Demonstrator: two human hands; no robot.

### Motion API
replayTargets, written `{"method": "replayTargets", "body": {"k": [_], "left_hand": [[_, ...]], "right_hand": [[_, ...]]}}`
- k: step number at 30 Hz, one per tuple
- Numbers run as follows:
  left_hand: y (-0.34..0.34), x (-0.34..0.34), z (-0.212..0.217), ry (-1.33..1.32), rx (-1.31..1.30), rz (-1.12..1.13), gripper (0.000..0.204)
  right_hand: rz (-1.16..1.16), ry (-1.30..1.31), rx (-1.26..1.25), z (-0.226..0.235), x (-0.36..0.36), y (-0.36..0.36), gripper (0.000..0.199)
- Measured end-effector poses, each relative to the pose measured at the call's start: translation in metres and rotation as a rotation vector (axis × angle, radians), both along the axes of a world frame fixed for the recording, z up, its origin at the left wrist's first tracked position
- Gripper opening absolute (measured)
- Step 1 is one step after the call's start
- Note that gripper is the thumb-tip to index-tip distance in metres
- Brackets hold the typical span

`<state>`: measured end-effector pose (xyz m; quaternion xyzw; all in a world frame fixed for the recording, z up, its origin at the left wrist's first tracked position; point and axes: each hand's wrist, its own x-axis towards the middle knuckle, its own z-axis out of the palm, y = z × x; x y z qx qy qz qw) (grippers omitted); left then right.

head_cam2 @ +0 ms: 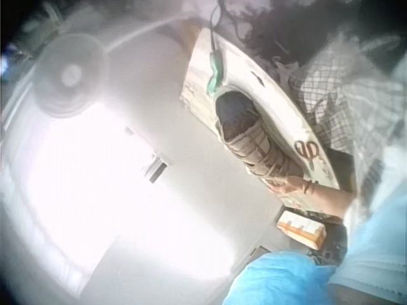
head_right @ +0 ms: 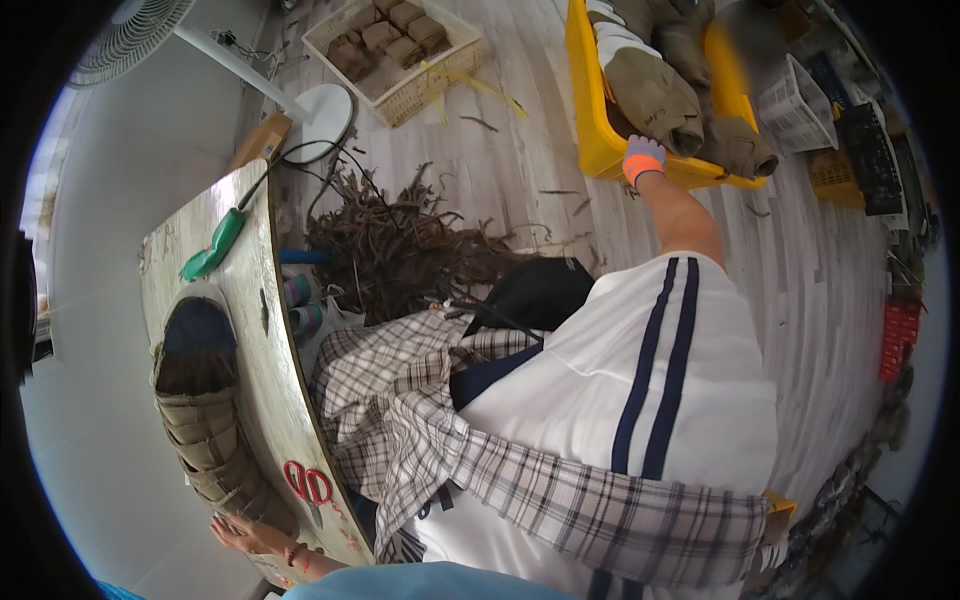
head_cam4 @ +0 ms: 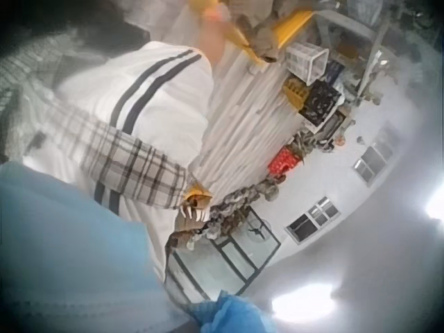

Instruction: The person uses a green electric trimmer to cut away excess fabric and lining from the upper part of several beige shoes. They handle the shoes one at a time, rotating them to access different areas, and place the trimmed pieces on the table.

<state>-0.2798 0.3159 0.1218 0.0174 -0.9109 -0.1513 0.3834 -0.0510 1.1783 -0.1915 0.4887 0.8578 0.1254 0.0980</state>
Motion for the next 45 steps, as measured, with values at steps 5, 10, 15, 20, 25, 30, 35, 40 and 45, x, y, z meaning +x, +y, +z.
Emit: {"method": "replayTargets", "body": {"k": [5, 10, 15, 20, 25, 30, 35, 40, 45], "left_hand": [[0.020, 0.026, -0.024, -0.085, 0.075, -0.099, 0.032], [0.048, 0.052, -0.035, -0.149, -0.016, -0.071, 0.027], [0.062, 0.064, -0.041, -0.182, 0.252, -0.115, 0.027], [0.080, 0.065, -0.028, -0.173, 0.331, -0.151, 0.027], [0.088, 0.067, -0.011, -0.237, 0.235, -0.110, 0.025], [0.102, 0.057, -0.013, -0.228, 0.375, -0.151, 0.023], [0.122, 0.056, -0.028, -0.198, 0.402, -0.242, 0.021], [0.131, 0.060, -0.049, -0.159, 0.290, -0.327, 0.020], [0.132, 0.067, -0.060, -0.156, 0.329, -0.374, 0.021]], "right_hand": [[0.047, 0.045, -0.181, 0.003, -0.029, 0.020, 0.014], [0.074, 0.005, -0.144, 0.013, -0.039, 0.021, 0.026], [0.184, -0.162, -0.222, 0.023, -0.101, -0.018, 0.015], [0.407, 0.001, -0.227, 0.054, -0.212, -0.074, 0.017], [0.530, 0.099, -0.289, 0.049, -0.373, -0.087, 0.018], [1.399, -0.186, 0.017, 0.034, -0.449, -0.055, 0.025], [0.517, 0.859, -0.859, 0.153, -0.355, -0.157, 0.028], [0.525, 0.716, -0.423, 0.156, -0.157, -0.172, 0.023], [0.692, 0.270, -0.299, 0.091, -0.034, -0.167, 0.021]]}}
